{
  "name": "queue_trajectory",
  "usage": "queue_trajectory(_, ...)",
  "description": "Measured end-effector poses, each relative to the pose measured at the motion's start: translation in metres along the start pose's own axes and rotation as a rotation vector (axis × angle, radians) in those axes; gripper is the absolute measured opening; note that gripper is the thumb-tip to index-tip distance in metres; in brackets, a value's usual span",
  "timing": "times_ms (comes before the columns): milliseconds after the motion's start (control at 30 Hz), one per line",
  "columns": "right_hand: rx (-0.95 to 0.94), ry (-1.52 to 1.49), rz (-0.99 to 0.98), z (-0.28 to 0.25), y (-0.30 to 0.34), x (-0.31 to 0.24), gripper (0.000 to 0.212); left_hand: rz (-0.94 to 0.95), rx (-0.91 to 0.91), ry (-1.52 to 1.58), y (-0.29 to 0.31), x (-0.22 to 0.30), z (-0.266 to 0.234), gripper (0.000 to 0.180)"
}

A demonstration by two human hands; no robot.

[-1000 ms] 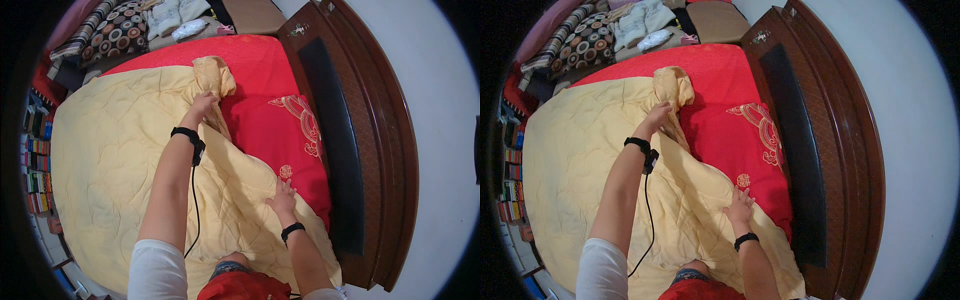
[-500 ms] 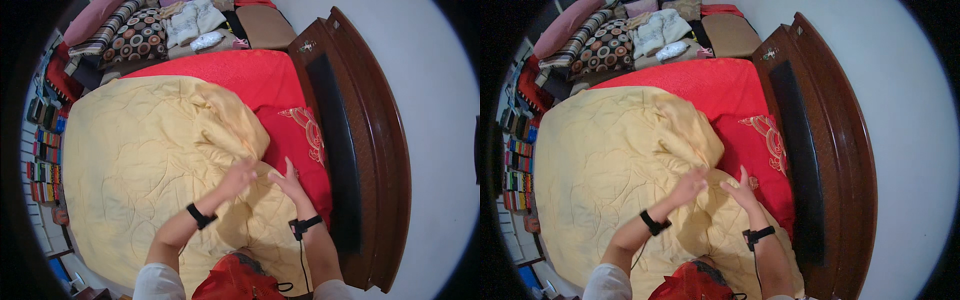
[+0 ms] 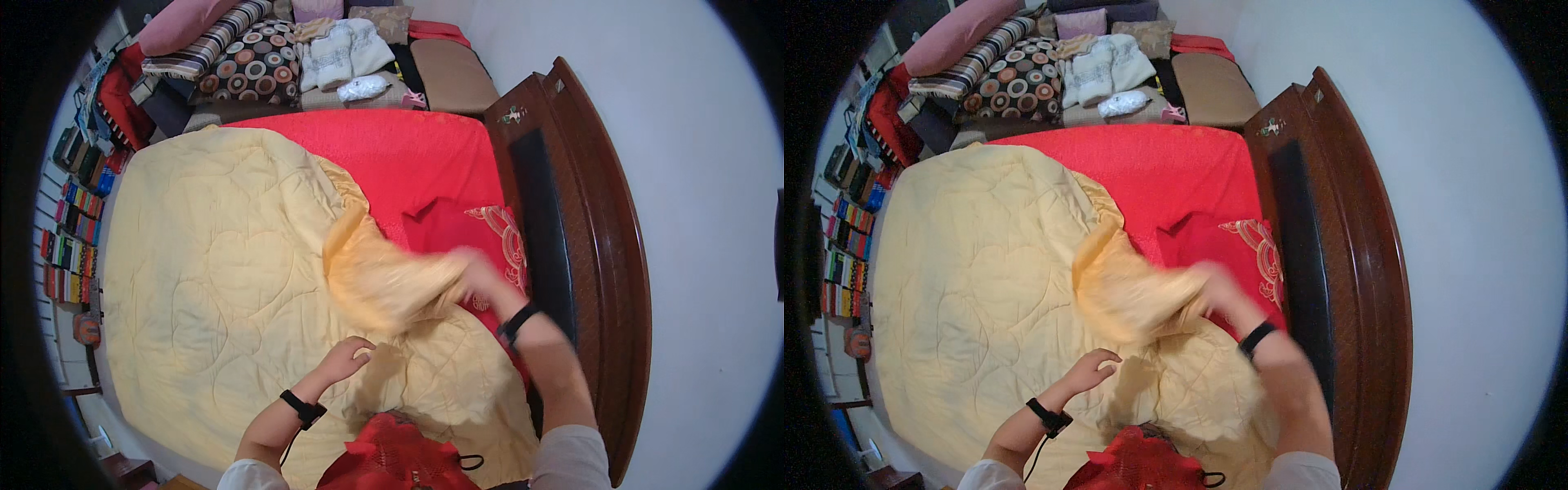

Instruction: The person places a storage organizer onto a pile of bedding, sets it aside, and then stretches out a yellow duvet across a bed. Afterwards, they cover a curved pink pillow with a red pillowcase, fold it inside, and then neatly fold the yellow duvet over the bed.

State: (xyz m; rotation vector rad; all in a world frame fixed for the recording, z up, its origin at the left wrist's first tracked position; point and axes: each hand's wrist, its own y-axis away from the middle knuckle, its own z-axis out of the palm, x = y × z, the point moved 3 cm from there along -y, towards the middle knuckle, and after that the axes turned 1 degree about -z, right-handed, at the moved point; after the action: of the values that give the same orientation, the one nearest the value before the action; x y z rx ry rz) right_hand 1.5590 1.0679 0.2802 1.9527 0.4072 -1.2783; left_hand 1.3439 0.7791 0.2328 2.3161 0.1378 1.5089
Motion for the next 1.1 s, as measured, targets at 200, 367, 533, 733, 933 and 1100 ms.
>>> queue_trajectory(200,1.078,-0.665,-0.290,-0.197,0.013,-0.094,0.053,0.033,0.128,0.042,-0.011,0.016,-0.010,0.025)
queue_trajectory(367,0.866,0.147,-0.256,-0.154,0.065,-0.024,0.059,0.047,0.108,0.081,-0.034,0.039,0.028,0.025)
queue_trajectory(533,0.368,0.297,0.066,-0.054,0.168,0.082,0.060,0.173,-0.030,-0.013,-0.060,0.066,0.088,0.026)
queue_trajectory(733,0.357,0.163,0.292,-0.057,0.384,0.217,0.049,0.243,-0.179,-0.148,-0.061,0.148,0.190,0.024)
queue_trajectory(933,0.470,0.088,0.409,-0.039,0.567,0.345,0.043,0.141,-0.321,-0.276,-0.027,0.188,0.328,0.032)
queue_trajectory(1100,0.424,0.371,0.804,0.006,0.664,0.407,0.055,0.096,-0.366,-0.172,0.028,0.186,0.423,0.033)
